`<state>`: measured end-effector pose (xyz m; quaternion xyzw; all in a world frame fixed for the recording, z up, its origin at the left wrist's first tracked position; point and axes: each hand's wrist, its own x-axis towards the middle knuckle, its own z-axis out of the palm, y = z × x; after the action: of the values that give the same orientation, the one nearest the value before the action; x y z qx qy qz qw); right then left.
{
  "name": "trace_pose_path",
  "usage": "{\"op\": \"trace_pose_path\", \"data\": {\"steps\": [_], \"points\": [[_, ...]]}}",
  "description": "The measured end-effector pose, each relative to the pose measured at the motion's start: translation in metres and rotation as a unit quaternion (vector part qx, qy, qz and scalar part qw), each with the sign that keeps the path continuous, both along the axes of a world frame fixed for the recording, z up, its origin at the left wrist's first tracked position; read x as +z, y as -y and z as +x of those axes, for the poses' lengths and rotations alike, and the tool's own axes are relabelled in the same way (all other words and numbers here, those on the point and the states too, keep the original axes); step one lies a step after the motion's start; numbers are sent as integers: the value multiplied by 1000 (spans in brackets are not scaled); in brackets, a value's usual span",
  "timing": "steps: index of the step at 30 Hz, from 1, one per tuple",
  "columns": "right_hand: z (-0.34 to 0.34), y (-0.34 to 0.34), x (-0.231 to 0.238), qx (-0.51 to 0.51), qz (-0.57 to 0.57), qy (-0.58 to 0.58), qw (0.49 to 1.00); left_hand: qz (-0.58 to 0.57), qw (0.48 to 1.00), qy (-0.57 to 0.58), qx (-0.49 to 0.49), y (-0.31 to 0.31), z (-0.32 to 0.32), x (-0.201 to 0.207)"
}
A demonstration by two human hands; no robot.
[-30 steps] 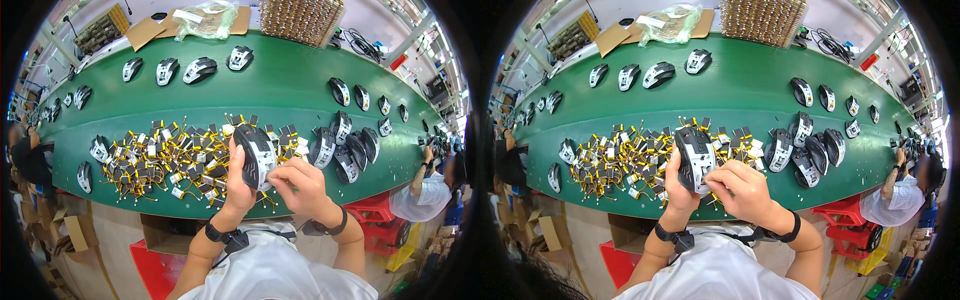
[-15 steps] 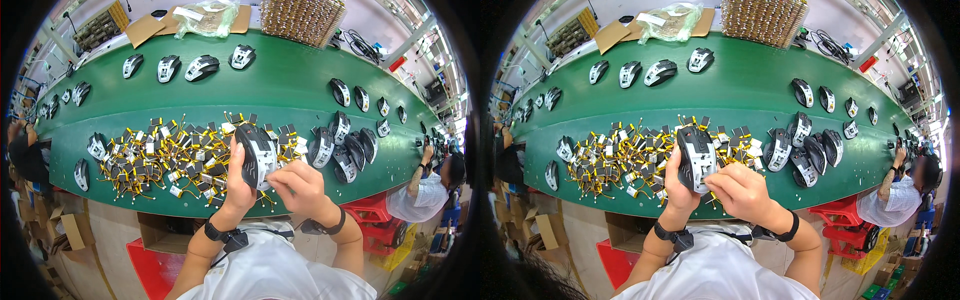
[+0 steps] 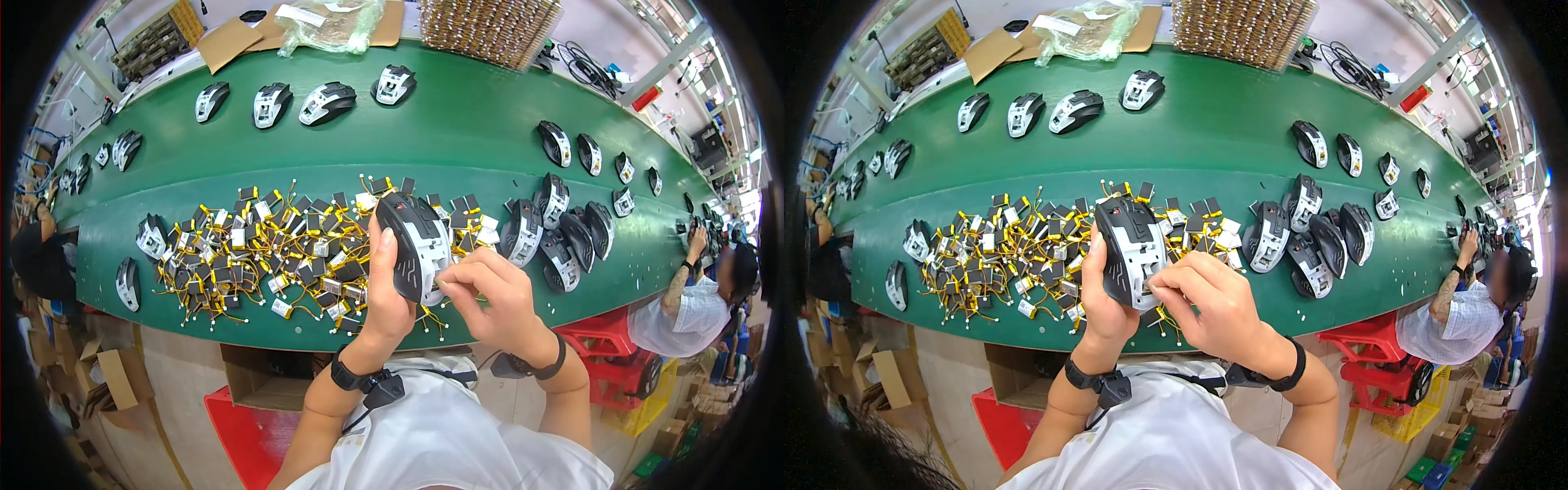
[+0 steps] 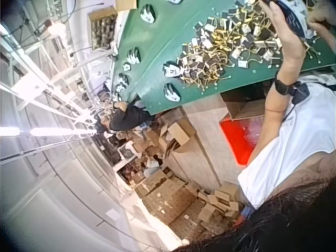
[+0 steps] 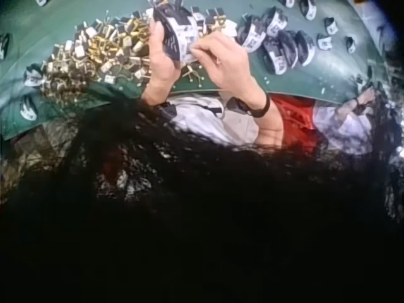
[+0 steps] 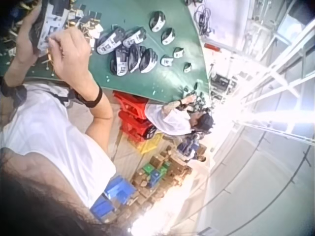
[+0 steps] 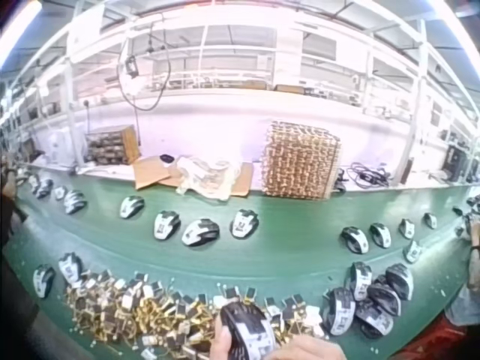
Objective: The person inserts small yellow-wired battery packs into the bottom of black-and-white computer mouse shells. They pick up a mouse shell, insert a battery, and place the assembled unit on the green table. This process is repeated continuously throughout the clip.
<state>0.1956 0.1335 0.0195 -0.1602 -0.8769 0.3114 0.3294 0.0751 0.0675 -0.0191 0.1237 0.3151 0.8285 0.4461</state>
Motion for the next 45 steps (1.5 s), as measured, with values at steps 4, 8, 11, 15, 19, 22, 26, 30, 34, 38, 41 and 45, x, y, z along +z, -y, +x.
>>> {"op": "trace_pose_path", "data": {"steps": [4,8,11,15,19,22,26,30,34,38,41,45], "points": [[1,3,-1,-13,-12,-4,1000,12,1000,12,-2,2,-1,-3],[3,4,-5,-2,-9,0,1000,18,1000,13,-6,3,-2,-2],[1,3,-6,-2,39,-8,999,20,1000,4,-8,3,-2,-5],[-2,0,-5,10,87,-26,996,21,1000,16,-3,4,-2,-1],[0,-2,-5,33,50,-26,998,9,1000,13,-4,3,2,2],[-1,-2,-5,27,73,-13,997,13,999,39,-25,4,0,-3],[1,-3,-6,33,70,-14,997,40,997,36,-63,7,-2,-5],[5,0,-6,36,79,-21,996,36,995,51,-81,7,-3,-7],[4,3,-7,17,89,-21,996,-5,997,67,-47,2,-1,-7],[7,6,-10,1,15,-27,1000,1,998,50,-29,4,1,-1],[8,8,-11,-11,-24,-32,999,18,998,38,-46,5,0,-1],[7,8,-12,-8,9,-30,999,44,997,15,-61,8,-2,-6]]}}
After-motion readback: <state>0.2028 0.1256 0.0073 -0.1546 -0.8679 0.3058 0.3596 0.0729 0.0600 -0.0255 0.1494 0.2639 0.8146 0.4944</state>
